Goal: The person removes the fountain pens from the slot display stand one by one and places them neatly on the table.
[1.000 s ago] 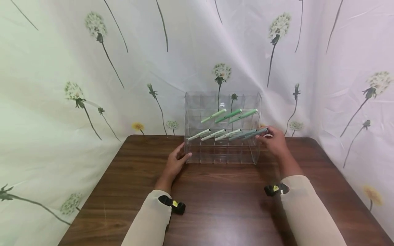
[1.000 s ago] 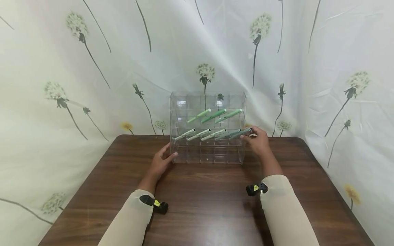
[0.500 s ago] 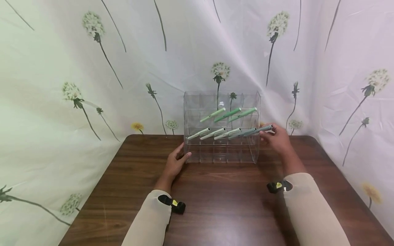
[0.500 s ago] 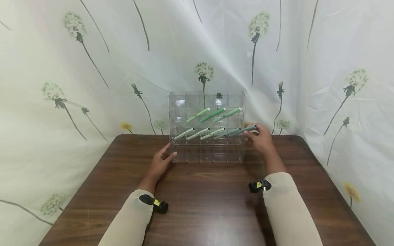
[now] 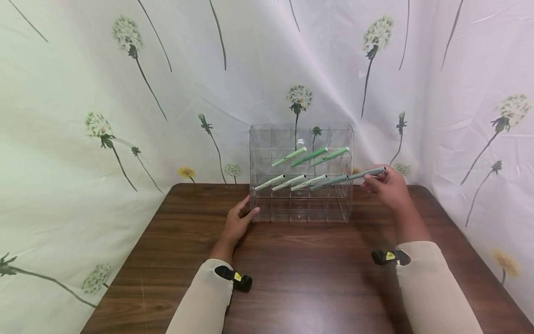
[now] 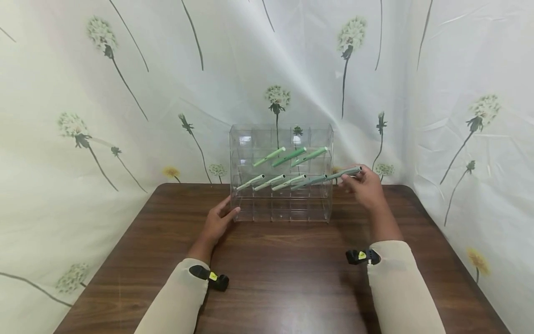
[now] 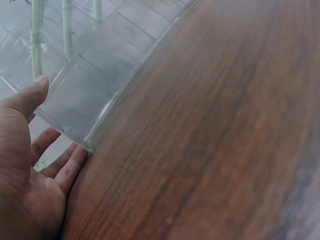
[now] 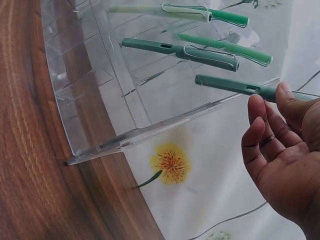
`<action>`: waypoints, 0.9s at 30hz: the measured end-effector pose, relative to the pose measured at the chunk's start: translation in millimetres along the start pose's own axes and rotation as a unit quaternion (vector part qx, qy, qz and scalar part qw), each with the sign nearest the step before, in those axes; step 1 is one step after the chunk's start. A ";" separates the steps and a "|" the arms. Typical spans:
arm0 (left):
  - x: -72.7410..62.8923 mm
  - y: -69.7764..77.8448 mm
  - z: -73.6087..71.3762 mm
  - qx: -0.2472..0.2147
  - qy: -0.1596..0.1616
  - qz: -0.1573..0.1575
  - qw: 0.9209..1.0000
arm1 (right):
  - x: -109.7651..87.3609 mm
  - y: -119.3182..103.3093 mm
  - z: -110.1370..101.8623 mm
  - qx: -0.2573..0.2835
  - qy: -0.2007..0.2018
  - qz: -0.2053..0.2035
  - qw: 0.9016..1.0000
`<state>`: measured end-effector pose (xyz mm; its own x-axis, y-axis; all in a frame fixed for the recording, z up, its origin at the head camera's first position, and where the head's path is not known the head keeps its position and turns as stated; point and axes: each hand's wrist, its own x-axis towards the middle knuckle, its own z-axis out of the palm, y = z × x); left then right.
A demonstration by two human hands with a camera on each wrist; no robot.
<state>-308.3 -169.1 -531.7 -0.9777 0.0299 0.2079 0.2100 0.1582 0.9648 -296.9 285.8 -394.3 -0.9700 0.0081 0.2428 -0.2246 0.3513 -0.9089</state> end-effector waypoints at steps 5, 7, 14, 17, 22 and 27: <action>-0.1 -0.3 1.0 0.009 0.001 0.006 1.000 | -11.2 2.1 -3.3 0.005 0.019 0.002 1.000; 0.0 0.0 1.8 0.012 0.001 0.007 1.000 | -16.4 1.5 -3.6 0.015 0.034 -0.002 0.999; -0.5 -0.6 2.5 0.014 0.009 0.014 1.000 | -30.8 -5.0 4.0 0.122 0.082 -0.038 0.988; -1.8 -1.0 1.8 0.022 0.008 0.013 1.000 | -35.5 -6.5 9.7 0.111 0.100 -0.044 0.988; -3.1 -0.4 0.7 0.030 0.007 0.012 0.999 | -41.7 -7.1 19.5 0.075 0.107 -0.038 0.991; -1.9 -0.1 1.5 0.029 0.013 0.018 0.999 | -46.1 -7.1 28.0 0.119 0.096 -0.030 0.988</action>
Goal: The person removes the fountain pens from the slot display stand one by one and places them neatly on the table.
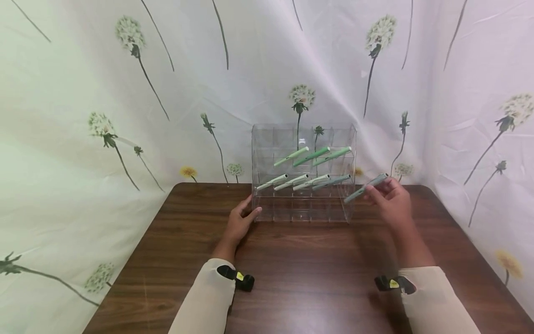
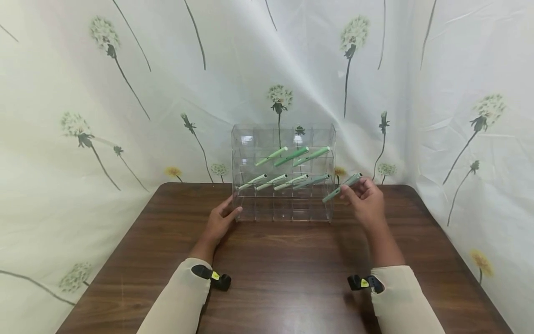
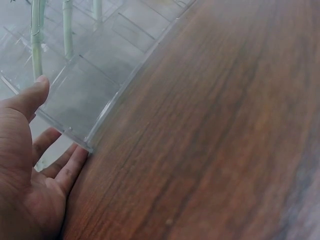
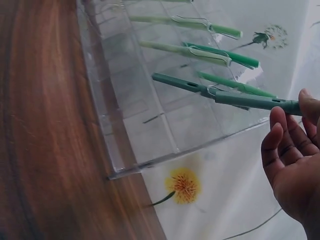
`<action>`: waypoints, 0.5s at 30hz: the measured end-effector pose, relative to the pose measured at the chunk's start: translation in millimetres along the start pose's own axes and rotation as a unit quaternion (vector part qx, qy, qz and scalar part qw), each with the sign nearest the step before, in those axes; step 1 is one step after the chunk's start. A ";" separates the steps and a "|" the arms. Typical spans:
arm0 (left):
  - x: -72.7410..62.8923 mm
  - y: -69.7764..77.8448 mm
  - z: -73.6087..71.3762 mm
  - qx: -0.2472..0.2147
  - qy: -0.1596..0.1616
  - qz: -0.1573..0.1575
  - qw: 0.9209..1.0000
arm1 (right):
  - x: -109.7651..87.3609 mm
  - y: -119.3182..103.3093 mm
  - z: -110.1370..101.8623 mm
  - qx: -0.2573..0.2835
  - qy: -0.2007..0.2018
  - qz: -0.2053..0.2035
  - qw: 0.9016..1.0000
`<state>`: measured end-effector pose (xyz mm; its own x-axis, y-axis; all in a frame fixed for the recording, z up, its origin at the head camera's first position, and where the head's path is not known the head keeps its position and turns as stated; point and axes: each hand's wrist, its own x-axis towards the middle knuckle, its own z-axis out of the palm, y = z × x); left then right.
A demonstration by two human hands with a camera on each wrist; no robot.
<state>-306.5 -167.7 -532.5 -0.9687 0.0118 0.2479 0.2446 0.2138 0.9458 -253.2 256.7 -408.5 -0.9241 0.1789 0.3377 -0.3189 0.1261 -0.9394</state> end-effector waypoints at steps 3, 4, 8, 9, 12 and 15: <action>1.1 -0.2 1.2 0.000 -0.002 0.007 1.000 | -3.8 0.5 3.0 0.015 -0.011 0.011 1.000; 1.1 -0.4 1.3 0.001 -0.003 0.009 1.000 | -5.3 0.8 4.2 0.007 -0.018 0.013 1.000; 0.5 0.6 1.0 0.006 -0.004 0.004 1.000 | -10.3 3.0 11.9 0.013 -0.044 0.027 0.999; 0.2 1.0 0.8 0.006 -0.004 0.001 1.000 | -11.2 3.7 14.4 0.016 -0.049 0.033 0.998; 0.0 1.5 -0.2 0.010 -0.003 -0.003 1.000 | -13.0 6.5 21.2 0.017 -0.063 0.036 0.997; 0.0 0.9 0.4 0.012 0.000 0.000 1.000 | -15.2 9.1 26.1 0.006 -0.074 0.025 0.997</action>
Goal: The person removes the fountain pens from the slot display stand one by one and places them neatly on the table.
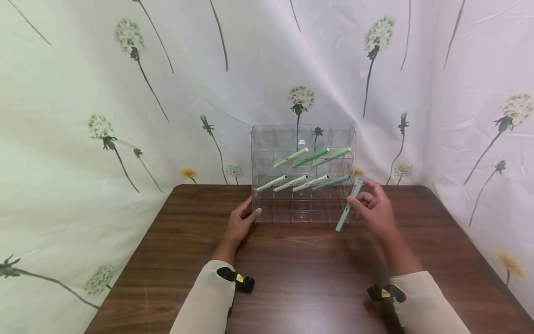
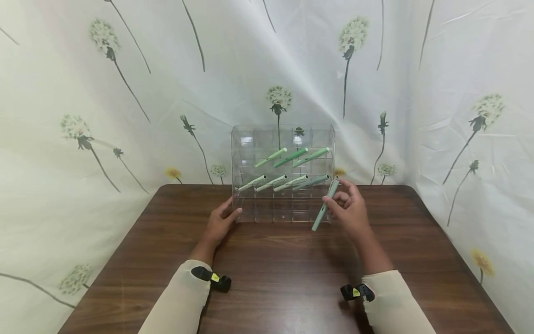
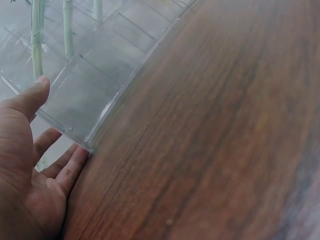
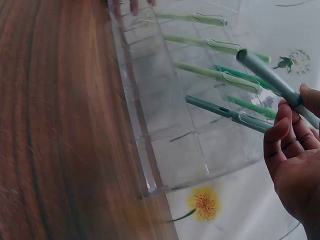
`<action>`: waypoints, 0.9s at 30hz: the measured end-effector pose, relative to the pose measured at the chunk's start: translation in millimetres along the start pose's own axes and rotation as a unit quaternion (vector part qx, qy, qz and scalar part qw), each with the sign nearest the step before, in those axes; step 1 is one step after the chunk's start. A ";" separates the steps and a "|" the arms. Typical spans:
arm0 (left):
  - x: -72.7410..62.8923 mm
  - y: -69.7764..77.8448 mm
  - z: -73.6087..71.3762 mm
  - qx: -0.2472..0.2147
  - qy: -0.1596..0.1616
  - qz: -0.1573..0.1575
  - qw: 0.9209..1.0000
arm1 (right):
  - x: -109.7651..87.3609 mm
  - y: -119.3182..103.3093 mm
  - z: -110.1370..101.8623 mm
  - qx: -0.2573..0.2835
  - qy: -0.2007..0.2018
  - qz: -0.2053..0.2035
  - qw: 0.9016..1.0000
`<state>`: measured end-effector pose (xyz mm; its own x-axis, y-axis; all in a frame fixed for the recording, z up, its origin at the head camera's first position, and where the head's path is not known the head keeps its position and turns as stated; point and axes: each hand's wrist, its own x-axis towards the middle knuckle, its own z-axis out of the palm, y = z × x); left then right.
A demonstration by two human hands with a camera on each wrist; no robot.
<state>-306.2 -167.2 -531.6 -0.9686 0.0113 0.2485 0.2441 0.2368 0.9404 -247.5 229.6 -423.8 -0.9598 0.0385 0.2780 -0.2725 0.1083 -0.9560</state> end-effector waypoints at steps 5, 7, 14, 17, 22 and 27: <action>0.7 -2.1 0.7 -0.007 0.002 0.008 1.000 | -3.1 6.1 10.7 -0.013 -0.016 -0.017 1.000; 1.4 -2.7 0.7 -0.017 0.001 0.014 1.000 | -3.9 10.0 16.2 -0.019 -0.022 -0.020 0.999; 1.5 -1.6 0.6 -0.025 -0.002 0.014 1.000 | -5.6 23.2 35.4 -0.014 -0.065 0.004 0.998; 1.3 -1.3 0.4 -0.025 0.000 0.008 1.000 | -5.2 26.7 42.4 -0.006 -0.087 0.017 0.996; 2.2 -1.0 0.9 -0.025 0.006 0.010 1.000 | -5.6 30.0 54.0 0.002 -0.111 0.032 0.993; 2.4 -1.3 0.9 -0.024 0.005 0.015 1.000 | -6.5 31.2 66.8 0.005 -0.127 0.066 0.990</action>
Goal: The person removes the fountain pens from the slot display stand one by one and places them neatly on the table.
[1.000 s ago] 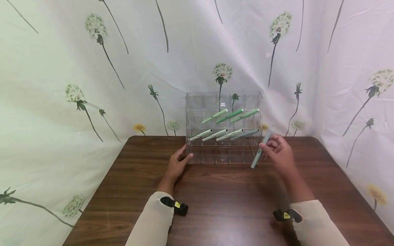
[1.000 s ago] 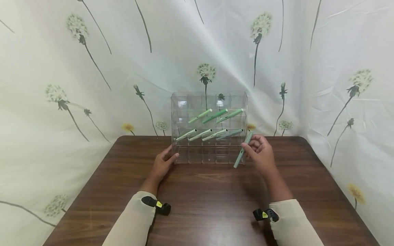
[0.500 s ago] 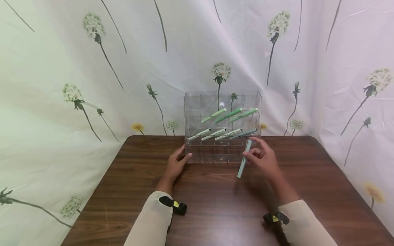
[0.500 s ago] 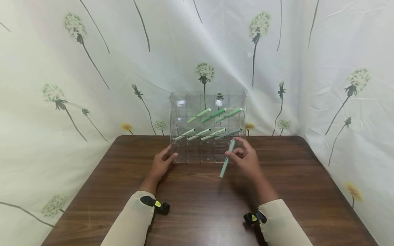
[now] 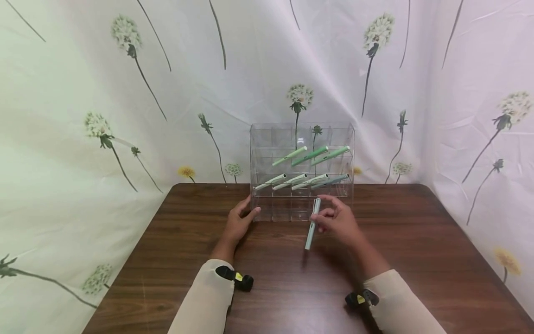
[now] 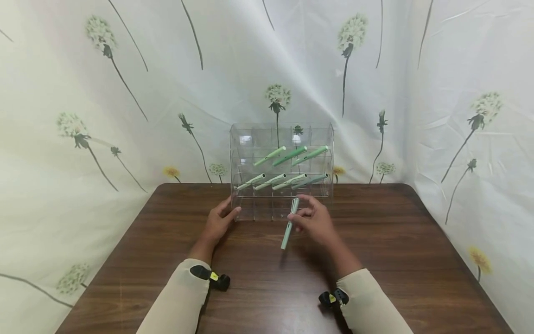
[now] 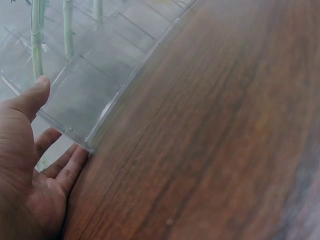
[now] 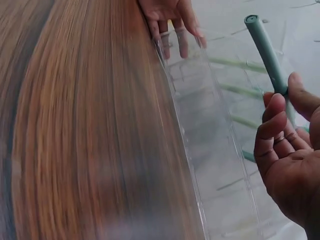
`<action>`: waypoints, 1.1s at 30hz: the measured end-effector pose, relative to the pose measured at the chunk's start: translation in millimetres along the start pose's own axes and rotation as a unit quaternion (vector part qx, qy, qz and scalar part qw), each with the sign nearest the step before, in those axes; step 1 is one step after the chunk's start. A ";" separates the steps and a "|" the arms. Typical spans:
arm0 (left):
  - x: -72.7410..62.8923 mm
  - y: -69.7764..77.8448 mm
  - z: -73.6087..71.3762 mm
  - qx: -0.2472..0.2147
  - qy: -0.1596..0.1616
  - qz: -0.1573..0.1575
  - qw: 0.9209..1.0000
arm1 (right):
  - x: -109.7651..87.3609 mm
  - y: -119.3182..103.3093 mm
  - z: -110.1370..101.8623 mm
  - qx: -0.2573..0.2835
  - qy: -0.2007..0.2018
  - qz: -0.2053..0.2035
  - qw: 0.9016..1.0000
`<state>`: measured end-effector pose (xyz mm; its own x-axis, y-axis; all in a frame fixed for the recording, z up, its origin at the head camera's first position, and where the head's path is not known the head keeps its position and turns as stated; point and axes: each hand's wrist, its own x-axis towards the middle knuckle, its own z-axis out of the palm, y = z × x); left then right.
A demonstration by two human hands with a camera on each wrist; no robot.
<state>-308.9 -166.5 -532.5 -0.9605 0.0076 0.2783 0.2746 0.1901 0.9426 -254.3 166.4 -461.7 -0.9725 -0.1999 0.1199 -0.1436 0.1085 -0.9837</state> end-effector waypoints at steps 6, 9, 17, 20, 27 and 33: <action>0.9 -0.9 0.8 0.003 0.003 0.000 1.000 | 5.5 2.1 17.5 0.037 -0.021 0.077 0.996; 1.6 -1.6 1.1 0.004 0.005 -0.001 1.000 | 6.7 1.0 26.9 0.074 -0.037 0.119 0.990; 1.7 -1.7 0.6 -0.001 0.003 0.001 1.000 | 7.4 -3.2 48.4 0.121 -0.086 0.169 0.974; 1.1 -1.7 0.0 -0.002 0.002 0.000 1.000 | 7.7 -3.2 55.1 0.120 -0.098 0.181 0.971; 0.1 -1.0 -0.4 0.010 0.001 -0.006 1.000 | 9.1 5.5 68.7 0.054 -0.126 0.154 0.979; -1.2 -1.8 -0.2 0.025 -0.001 -0.012 1.000 | 9.3 15.8 83.8 0.018 -0.143 0.114 0.983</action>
<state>-308.2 -167.1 -534.5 -0.9671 0.0048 0.2544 0.2481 0.2383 0.9389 -250.2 84.6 -487.4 -0.8866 -0.4404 -0.1415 0.0834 0.1486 -0.9854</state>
